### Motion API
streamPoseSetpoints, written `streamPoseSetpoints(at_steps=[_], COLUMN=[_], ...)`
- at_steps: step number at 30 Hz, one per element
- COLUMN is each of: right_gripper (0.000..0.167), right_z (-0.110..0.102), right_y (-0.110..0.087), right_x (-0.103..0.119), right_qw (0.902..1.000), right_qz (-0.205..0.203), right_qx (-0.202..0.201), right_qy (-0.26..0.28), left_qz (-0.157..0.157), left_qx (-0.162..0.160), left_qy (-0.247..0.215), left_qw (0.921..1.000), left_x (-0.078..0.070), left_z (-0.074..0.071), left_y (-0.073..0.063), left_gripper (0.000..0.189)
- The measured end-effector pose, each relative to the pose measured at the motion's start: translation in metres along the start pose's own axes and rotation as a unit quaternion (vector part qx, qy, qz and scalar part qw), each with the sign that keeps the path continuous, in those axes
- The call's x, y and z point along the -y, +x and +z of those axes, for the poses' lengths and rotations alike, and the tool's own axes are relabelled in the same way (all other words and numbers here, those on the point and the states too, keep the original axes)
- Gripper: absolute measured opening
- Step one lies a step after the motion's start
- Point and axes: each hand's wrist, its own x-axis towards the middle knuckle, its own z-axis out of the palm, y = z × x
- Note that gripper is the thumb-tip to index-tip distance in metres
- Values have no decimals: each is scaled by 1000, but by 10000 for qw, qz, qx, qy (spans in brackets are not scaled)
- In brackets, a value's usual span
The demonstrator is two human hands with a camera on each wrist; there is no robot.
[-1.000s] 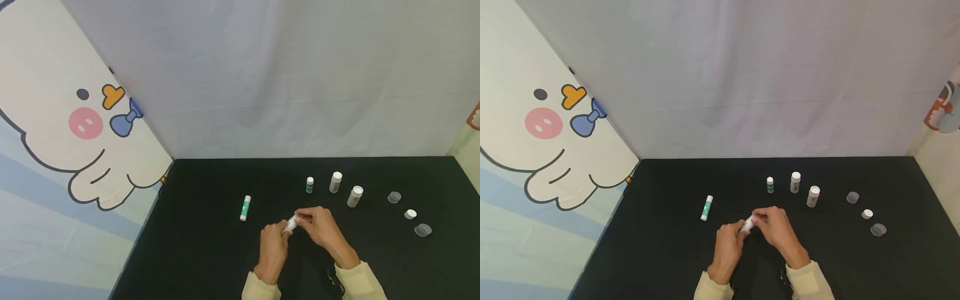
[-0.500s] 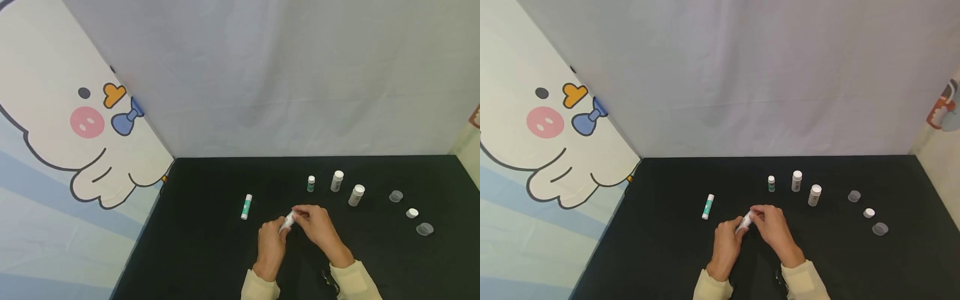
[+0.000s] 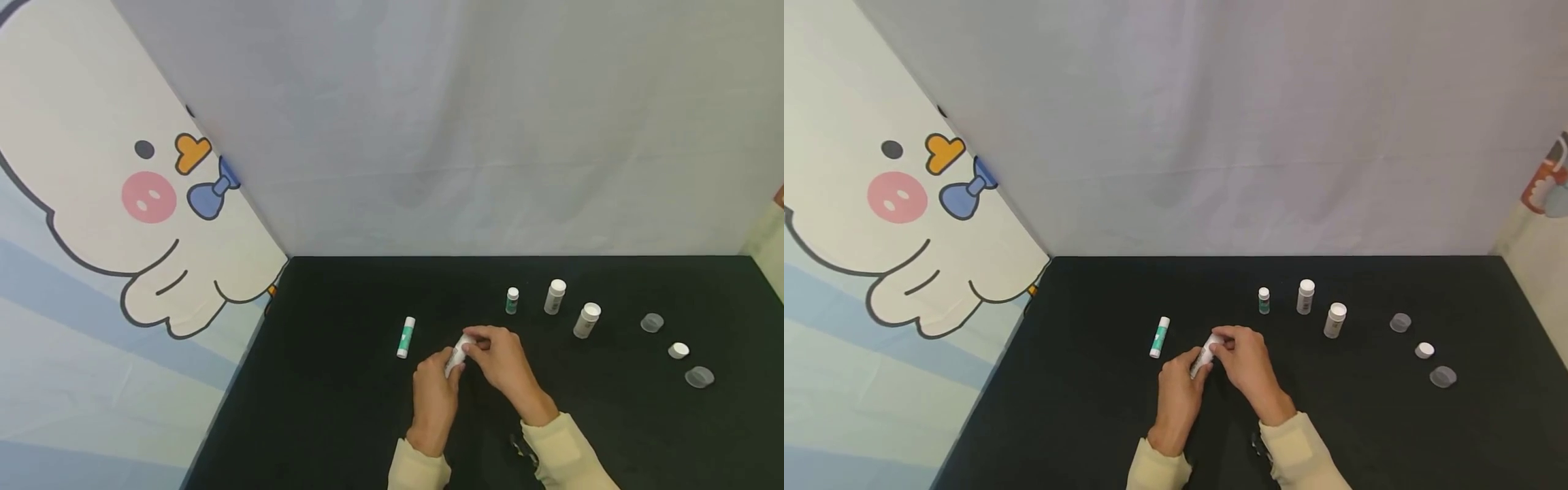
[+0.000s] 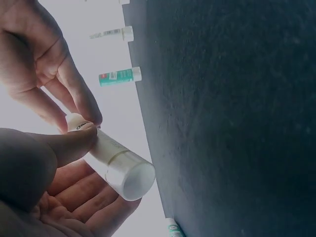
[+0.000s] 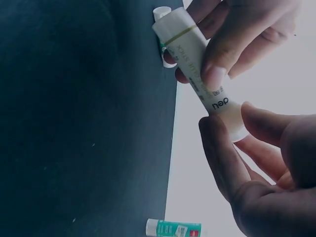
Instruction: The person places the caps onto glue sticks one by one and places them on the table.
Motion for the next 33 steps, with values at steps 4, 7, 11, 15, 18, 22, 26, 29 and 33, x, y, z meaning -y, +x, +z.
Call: streamPoseSetpoints(at_steps=[4, 7, 11, 15, 18, 22, 26, 29, 33], right_gripper=[25, 26, 26, 25, 25, 24, 23, 22, 20], right_z=[4, 6, 8, 11, 14, 18, 23, 26, 32], right_y=[5, 8, 12, 18, 23, 28, 34, 38, 44], right_x=[1, 1, 1, 1, 1, 0, -1, -2, -2], right_qw=[10000, 10000, 9999, 9999, 9998, 9998, 9998, 9999, 9998], right_qz=[45, 69, 80, 114, 125, 144, 155, 152, 186], right_qx=[-36, -66, -55, -39, -10, 40, 10, 19, 44], right_qy=[17, 1, 75, 122, 121, 127, 91, 63, 50], left_qz=[-64, -62, -65, -94, -101, -67, -10, 3, 32], left_qx=[-43, -100, -189, -230, -272, -331, -386, -422, -463], left_qy=[18, 34, 20, -62, -55, -3, 70, 213, 412], left_qw=[10000, 9999, 9998, 9997, 9996, 9994, 9992, 9989, 9981], left_x=[1, 2, 4, 5, 7, 8, 10, 12, 15], left_z=[-2, -3, -4, -3, -2, -1, -1, 0, 1], left_y=[1, 1, 2, 3, 4, 6, 9, 11, 14], left_gripper=[18, 22, 28, 35, 37, 37, 36, 34, 31])
